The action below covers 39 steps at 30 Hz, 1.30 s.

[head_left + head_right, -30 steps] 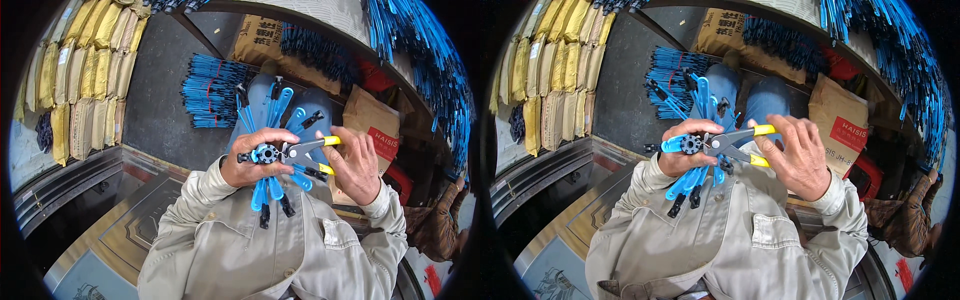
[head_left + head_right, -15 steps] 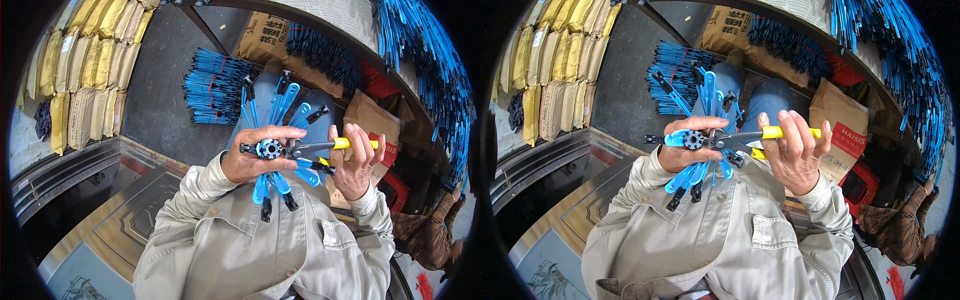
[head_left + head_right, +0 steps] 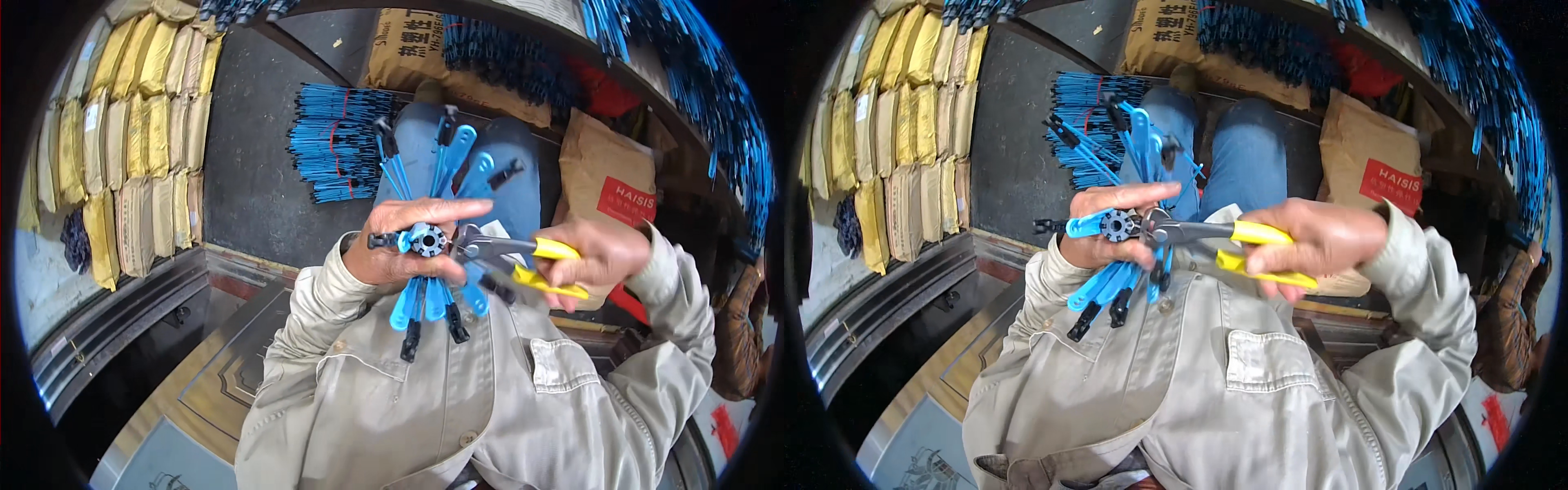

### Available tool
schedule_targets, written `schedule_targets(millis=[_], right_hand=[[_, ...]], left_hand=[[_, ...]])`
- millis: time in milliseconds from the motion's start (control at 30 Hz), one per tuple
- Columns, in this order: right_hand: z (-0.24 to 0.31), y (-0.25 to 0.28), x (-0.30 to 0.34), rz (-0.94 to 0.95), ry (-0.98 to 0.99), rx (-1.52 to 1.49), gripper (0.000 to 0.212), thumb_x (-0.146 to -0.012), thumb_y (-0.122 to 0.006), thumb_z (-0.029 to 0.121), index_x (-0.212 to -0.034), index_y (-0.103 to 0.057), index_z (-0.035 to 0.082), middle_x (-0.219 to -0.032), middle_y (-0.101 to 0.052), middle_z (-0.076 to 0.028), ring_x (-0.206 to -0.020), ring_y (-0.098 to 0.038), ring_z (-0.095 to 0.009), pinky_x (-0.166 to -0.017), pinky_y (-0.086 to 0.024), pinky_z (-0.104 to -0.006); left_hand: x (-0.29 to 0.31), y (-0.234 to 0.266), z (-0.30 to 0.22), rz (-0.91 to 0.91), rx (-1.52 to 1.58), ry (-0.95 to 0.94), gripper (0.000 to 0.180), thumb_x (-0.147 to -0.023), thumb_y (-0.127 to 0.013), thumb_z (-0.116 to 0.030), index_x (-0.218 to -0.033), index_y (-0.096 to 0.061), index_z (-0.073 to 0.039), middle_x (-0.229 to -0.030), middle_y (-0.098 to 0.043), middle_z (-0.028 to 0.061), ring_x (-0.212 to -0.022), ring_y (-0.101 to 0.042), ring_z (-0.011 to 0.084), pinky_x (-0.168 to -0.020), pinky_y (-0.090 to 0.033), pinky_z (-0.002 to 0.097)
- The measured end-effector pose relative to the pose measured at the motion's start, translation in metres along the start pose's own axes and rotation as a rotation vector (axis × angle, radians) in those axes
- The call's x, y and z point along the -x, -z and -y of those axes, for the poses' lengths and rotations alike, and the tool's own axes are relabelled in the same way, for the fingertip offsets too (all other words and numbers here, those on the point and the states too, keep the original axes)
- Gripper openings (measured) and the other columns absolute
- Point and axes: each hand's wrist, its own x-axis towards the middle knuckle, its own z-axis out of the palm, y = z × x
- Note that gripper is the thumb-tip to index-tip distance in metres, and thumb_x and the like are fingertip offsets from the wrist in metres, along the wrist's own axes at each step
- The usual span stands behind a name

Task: The person assembles blue components into a black holder by hand, then secures them using pliers.

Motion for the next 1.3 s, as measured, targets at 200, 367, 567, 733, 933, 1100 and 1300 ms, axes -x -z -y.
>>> schedule_targets(millis=[200,367,567,733,933,1100,1300], right_hand=[[0.0,-0.014,-0.001,-0.258,0.262,0.262,0.039,-0.086,-0.059,0.028,-0.11,-0.047,0.0,-0.094,-0.059,-0.013,-0.063,-0.061,-0.017,-0.054,-0.048,-0.0282],[-0.003,-0.048,-0.007,-0.765,0.497,1.053,0.041,-0.087,-0.057,0.025,-0.117,-0.043,0.001,-0.091,-0.061,-0.015,-0.064,-0.063,-0.017,-0.054,-0.048,-0.027],[-0.028,-0.022,-0.011,-0.502,0.575,0.74,0.047,-0.083,-0.061,0.02,-0.122,-0.04,0.004,-0.092,-0.061,-0.019,-0.068,-0.064,-0.024,-0.056,-0.049,-0.0283],[-0.032,-0.003,-0.022,0.136,0.161,-0.59,0.049,-0.078,-0.066,0.018,-0.121,-0.044,0.008,-0.091,-0.06,-0.02,-0.07,-0.063,-0.03,-0.059,-0.049,-0.0324],[-0.002,-0.05,-0.006,-0.837,0.54,1.136,0.047,-0.081,-0.065,0.027,-0.116,-0.046,0.001,-0.099,-0.061,-0.022,-0.072,-0.063,-0.024,-0.063,-0.049,-0.03],[-0.01,-0.052,0.002,-0.856,0.467,1.182,0.053,-0.08,-0.067,0.021,-0.122,-0.045,0.0,-0.103,-0.06,-0.016,-0.07,-0.057,-0.014,-0.063,-0.049,-0.0279],[-0.045,-0.019,-0.022,0.09,0.239,-0.65,0.057,-0.084,-0.059,0.041,-0.122,-0.047,0.0,-0.102,-0.061,-0.024,-0.066,-0.06,-0.018,-0.056,-0.048,-0.0278]], left_hand=[[0.004,-0.003,0.014,-0.022,0.066,-0.14,0.064,-0.056,-0.079,-0.044,-0.099,-0.065,0.001,-0.089,-0.066,0.011,-0.078,-0.063,0.0225,-0.072,-0.048,0.0309],[0.011,-0.007,0.01,-0.183,0.056,-0.101,0.061,-0.057,-0.079,-0.043,-0.096,-0.065,0.002,-0.088,-0.066,0.0121,-0.079,-0.063,0.0239,-0.073,-0.048,0.032],[0.011,0.0,0.008,-0.031,0.051,-0.091,0.054,-0.06,-0.081,-0.032,-0.101,-0.064,-0.002,-0.091,-0.066,0.0108,-0.08,-0.063,0.0208,-0.072,-0.048,0.0296],[0.01,0.003,0.015,0.041,0.088,-0.204,0.053,-0.06,-0.081,-0.028,-0.104,-0.064,-0.004,-0.095,-0.066,0.0094,-0.08,-0.062,0.0189,-0.071,-0.048,0.0284],[0.012,-0.005,0.017,-0.132,0.071,-0.165,0.055,-0.06,-0.081,-0.028,-0.107,-0.063,-0.005,-0.099,-0.065,0.0084,-0.083,-0.063,0.0195,-0.073,-0.048,0.0289],[0.008,-0.005,0.007,-0.073,0.094,-0.04,0.06,-0.058,-0.081,-0.035,-0.103,-0.064,0.0,-0.094,-0.065,0.0107,-0.077,-0.061,0.0193,-0.067,-0.047,0.0301],[0.007,0.001,0.013,0.019,0.148,-0.104,0.063,-0.056,-0.081,-0.04,-0.1,-0.064,0.003,-0.088,-0.065,0.0114,-0.07,-0.057,0.0182,-0.063,-0.045,0.0311]])
